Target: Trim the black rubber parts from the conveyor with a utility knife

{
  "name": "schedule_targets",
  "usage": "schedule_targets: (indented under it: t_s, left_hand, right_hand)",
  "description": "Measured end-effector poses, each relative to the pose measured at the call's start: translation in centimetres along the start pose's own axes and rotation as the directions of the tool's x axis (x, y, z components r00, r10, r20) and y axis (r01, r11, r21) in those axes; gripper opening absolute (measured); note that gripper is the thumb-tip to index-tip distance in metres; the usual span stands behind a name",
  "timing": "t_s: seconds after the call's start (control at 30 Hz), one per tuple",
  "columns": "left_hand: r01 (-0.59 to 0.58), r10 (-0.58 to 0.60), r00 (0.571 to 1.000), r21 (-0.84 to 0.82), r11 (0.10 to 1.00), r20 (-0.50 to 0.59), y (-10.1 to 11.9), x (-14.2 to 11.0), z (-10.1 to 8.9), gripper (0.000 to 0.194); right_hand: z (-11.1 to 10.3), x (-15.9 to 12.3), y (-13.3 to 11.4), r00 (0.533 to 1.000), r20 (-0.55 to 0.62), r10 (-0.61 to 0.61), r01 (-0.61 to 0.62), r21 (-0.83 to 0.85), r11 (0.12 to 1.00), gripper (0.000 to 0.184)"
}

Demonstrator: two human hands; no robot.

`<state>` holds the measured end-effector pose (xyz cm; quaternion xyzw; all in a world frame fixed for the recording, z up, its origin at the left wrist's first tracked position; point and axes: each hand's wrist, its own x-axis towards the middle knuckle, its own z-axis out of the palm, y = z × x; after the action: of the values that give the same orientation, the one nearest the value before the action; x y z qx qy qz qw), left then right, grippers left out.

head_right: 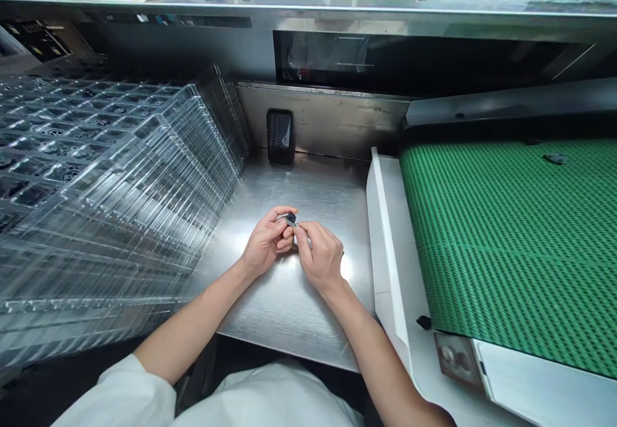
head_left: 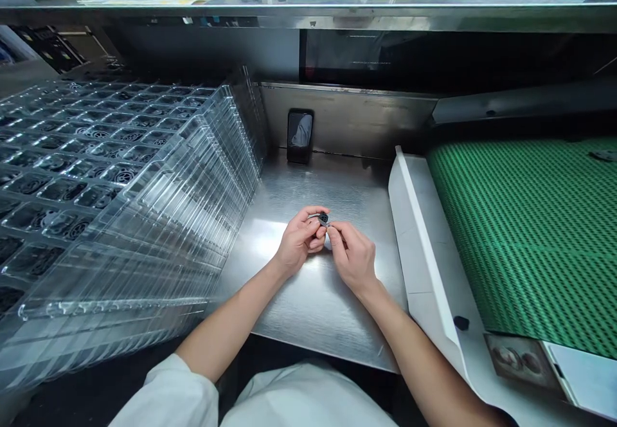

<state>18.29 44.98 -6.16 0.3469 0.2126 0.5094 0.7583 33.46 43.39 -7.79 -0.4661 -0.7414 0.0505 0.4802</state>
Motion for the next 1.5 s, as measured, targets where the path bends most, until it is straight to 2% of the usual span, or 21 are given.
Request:
schedule_targets:
  t_s: [0.13,0.57,0.73,1.03,1.17,1.27,1.37,1.5]
  left_hand:
    - [-0.014,0.015,1.000,-0.025,1.000,0.014,0.10,-0.06,-0.01,0.036]
    - [0.008,-0.008,1.000,-0.053,0.999,0.002,0.29,-0.02,-0.07,0.034]
    - [0.001,0.000,1.000,-0.058,0.998,0.012,0.28,-0.01,-0.02,0.034]
    - [0.008,-0.009,1.000,-0.061,0.998,-0.001,0.35,-0.06,-0.03,0.033]
    - [0.010,-0.010,1.000,-0.066,0.998,0.001,0.29,-0.06,-0.06,0.033]
    - [0.016,-0.015,1.000,-0.074,0.997,0.011,0.25,-0.03,-0.11,0.032]
    - [0.052,-0.050,0.998,-0.063,0.997,0.027,0.19,-0.05,-0.05,0.033]
    - [0.088,-0.088,0.996,0.006,0.996,0.015,0.02,-0.11,0.31,0.041]
  right_hand:
    - [0.02,0.07,0.05,0.999,-0.038,-0.012,0.011,-0.029,1.000,0.016]
    - [0.04,0.06,-0.22,0.999,-0.021,-0.034,0.034,-0.007,0.999,0.016]
    - [0.03,0.05,-0.13,0.999,-0.045,0.003,-0.003,0.001,1.000,0.015]
    - [0.05,0.01,-0.38,1.000,-0.017,0.016,-0.016,0.035,0.999,0.016]
    - [-0.06,0.14,-0.32,1.000,-0.007,0.031,-0.030,0.067,0.997,0.018]
    - [-0.23,0.45,-0.32,0.996,-0.053,0.078,-0.071,0.123,0.990,0.019]
    - [-0.32,0.65,-0.43,0.994,-0.084,0.065,-0.049,0.177,0.983,0.013]
    - [-0.19,0.45,-0.55,0.996,-0.059,0.069,-0.055,0.219,0.974,0.010]
